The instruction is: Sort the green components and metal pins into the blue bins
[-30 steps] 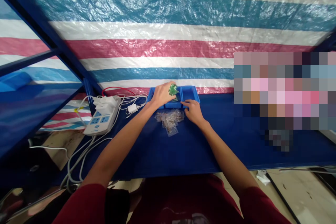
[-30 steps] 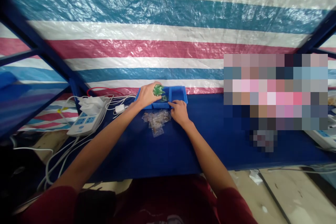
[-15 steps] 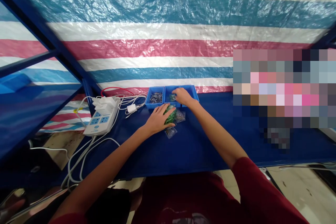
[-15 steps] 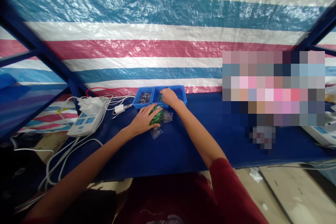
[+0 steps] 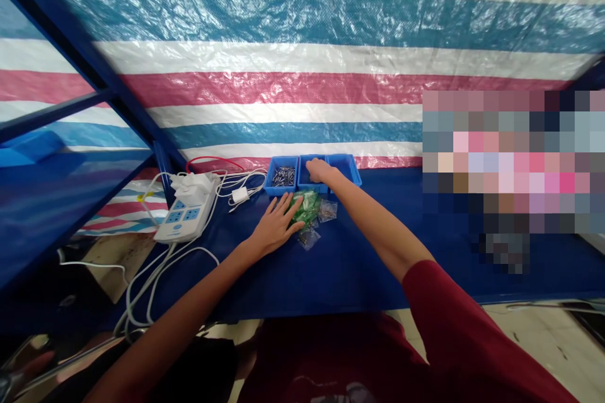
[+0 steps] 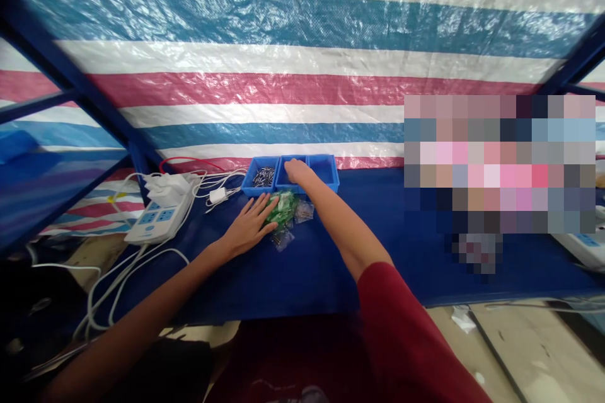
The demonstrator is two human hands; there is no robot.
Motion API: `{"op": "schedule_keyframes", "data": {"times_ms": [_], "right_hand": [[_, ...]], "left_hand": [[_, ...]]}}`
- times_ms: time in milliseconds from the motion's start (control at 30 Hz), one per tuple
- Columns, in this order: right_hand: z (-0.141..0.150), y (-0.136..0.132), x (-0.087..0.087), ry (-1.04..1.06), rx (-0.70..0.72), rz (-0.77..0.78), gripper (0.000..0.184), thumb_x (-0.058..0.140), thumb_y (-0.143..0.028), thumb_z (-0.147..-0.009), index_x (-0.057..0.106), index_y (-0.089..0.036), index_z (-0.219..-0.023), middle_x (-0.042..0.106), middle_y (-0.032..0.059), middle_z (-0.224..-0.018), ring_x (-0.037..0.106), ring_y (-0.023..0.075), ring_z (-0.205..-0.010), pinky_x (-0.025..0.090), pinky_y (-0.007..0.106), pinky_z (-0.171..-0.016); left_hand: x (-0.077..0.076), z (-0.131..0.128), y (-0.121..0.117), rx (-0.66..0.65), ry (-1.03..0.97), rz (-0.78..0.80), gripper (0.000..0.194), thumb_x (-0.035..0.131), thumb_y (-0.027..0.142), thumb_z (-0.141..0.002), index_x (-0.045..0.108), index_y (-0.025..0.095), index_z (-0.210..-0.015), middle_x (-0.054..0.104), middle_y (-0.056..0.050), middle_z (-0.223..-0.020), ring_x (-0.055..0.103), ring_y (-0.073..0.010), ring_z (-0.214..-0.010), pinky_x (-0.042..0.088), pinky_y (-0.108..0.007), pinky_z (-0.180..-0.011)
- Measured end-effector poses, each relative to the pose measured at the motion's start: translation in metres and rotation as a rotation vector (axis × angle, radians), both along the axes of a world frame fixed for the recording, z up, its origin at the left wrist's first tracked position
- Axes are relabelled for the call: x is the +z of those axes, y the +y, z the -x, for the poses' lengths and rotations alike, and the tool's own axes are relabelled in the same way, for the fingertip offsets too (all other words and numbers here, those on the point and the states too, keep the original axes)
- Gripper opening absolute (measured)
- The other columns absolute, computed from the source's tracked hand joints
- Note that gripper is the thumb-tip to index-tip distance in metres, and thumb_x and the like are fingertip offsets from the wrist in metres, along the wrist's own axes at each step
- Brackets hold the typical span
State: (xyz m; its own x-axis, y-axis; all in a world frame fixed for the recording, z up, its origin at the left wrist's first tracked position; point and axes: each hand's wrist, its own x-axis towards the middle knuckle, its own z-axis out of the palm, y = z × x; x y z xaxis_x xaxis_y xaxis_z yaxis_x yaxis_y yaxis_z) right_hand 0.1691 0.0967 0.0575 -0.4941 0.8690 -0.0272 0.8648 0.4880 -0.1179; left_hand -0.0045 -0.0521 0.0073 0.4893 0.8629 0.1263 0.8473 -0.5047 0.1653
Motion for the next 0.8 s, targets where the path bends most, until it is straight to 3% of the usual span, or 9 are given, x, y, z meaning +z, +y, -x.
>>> {"op": "schedule_keyframes", "data": {"times_ms": [100, 167, 300, 367, 533, 600, 633, 700, 800], "right_hand": [[-0.003, -0.004, 0.008, 0.006, -0.035, -0.011, 0.029, 0.059, -0.004, -0.077, 0.066, -0.004, -0.105, 0.066, 0.0222, -0.109, 0.064, 0.0265, -0.1, 0.048, 0.032, -0.087], [-0.008, -0.012, 0.017, 0.031, -0.044, -0.037, 0.03, 0.054, -0.003, -0.079, 0.066, -0.005, -0.106, 0.066, 0.0203, -0.111, 0.062, 0.0258, -0.103, 0.046, 0.031, -0.088], [-0.029, -0.042, 0.032, 0.301, -0.024, -0.147, 0.037, 0.052, -0.002, -0.073, 0.068, -0.011, -0.105, 0.069, 0.011, -0.107, 0.061, 0.0211, -0.099, 0.044, 0.029, -0.088], [-0.042, -0.062, 0.033, 0.4, 0.016, -0.075, 0.035, 0.056, -0.004, -0.071, 0.069, -0.014, -0.102, 0.07, 0.0067, -0.103, 0.063, 0.0181, -0.088, 0.046, 0.027, -0.083], [-0.066, -0.1, 0.008, 0.462, 0.0, 0.075, 0.037, 0.063, -0.006, -0.071, 0.07, -0.017, -0.106, 0.069, 0.0063, -0.107, 0.064, 0.0143, -0.076, 0.049, 0.028, -0.079], [-0.07, -0.11, -0.007, 0.475, -0.013, 0.045, 0.036, 0.059, -0.011, -0.079, 0.067, -0.018, -0.113, 0.067, 0.0085, -0.112, 0.065, 0.0174, -0.088, 0.048, 0.032, -0.088], [-0.071, -0.114, -0.014, 0.477, -0.032, 0.026, 0.036, 0.056, -0.016, -0.084, 0.065, -0.018, -0.119, 0.064, 0.0105, -0.119, 0.063, 0.0208, -0.102, 0.046, 0.035, -0.093], [-0.071, -0.125, -0.028, 0.446, -0.052, 0.047, 0.05, 0.053, -0.035, -0.09, 0.052, -0.016, -0.136, 0.048, 0.0167, -0.141, 0.045, 0.0288, -0.131, 0.037, 0.045, -0.106], [-0.067, -0.14, -0.047, 0.403, -0.021, 0.22, 0.077, 0.045, -0.057, -0.091, 0.027, -0.013, -0.151, 0.019, 0.0191, -0.157, 0.018, 0.0319, -0.146, 0.027, 0.047, -0.114]], "left_hand": [[-0.001, 0.002, -0.003, 0.05, -0.134, 0.023, 0.06, 0.023, 0.054, -0.098, 0.037, 0.019, -0.145, 0.035, -0.009, -0.153, 0.019, -0.0239, -0.146, 0.024, -0.043, -0.117], [-0.001, 0.0, -0.005, 0.078, -0.202, 0.008, 0.059, 0.025, 0.054, -0.097, 0.038, 0.019, -0.143, 0.03, -0.01, -0.155, 0.021, -0.0238, -0.146, 0.026, -0.042, -0.116], [0.004, -0.008, -0.006, 0.066, -0.201, -0.072, 0.058, 0.024, 0.05, -0.098, 0.032, 0.021, -0.148, 0.02, -0.009, -0.159, 0.013, -0.0254, -0.147, 0.015, -0.047, -0.12], [0.008, -0.009, -0.007, 0.015, -0.19, -0.044, 0.055, 0.023, 0.047, -0.099, 0.035, 0.022, -0.147, 0.024, -0.007, -0.158, 0.012, -0.0246, -0.148, 0.013, -0.047, -0.12], [0.014, -0.001, -0.008, -0.059, -0.318, 0.127, 0.049, 0.027, 0.045, -0.098, 0.059, 0.023, -0.128, 0.044, -0.003, -0.148, 0.029, -0.0228, -0.143, 0.028, -0.043, -0.117], [0.013, 0.002, -0.007, -0.079, -0.359, 0.132, 0.047, 0.029, 0.045, -0.098, 0.065, 0.023, -0.118, 0.049, -0.003, -0.144, 0.035, -0.0232, -0.14, 0.032, -0.042, -0.115], [0.012, 0.003, -0.005, -0.076, -0.359, 0.116, 0.047, 0.03, 0.046, -0.098, 0.065, 0.024, -0.119, 0.049, -0.004, -0.144, 0.036, -0.0234, -0.14, 0.032, -0.042, -0.115], [0.008, 0.0, -0.002, -0.025, -0.318, 0.069, 0.048, 0.031, 0.047, -0.098, 0.056, 0.024, -0.132, 0.043, -0.005, -0.148, 0.032, -0.0249, -0.141, 0.03, -0.044, -0.116], [0.003, -0.007, 0.0, 0.01, -0.177, 0.069, 0.054, 0.031, 0.05, -0.098, 0.033, 0.03, -0.148, 0.021, -0.005, -0.159, 0.017, -0.0306, -0.146, 0.022, -0.052, -0.116]]}}
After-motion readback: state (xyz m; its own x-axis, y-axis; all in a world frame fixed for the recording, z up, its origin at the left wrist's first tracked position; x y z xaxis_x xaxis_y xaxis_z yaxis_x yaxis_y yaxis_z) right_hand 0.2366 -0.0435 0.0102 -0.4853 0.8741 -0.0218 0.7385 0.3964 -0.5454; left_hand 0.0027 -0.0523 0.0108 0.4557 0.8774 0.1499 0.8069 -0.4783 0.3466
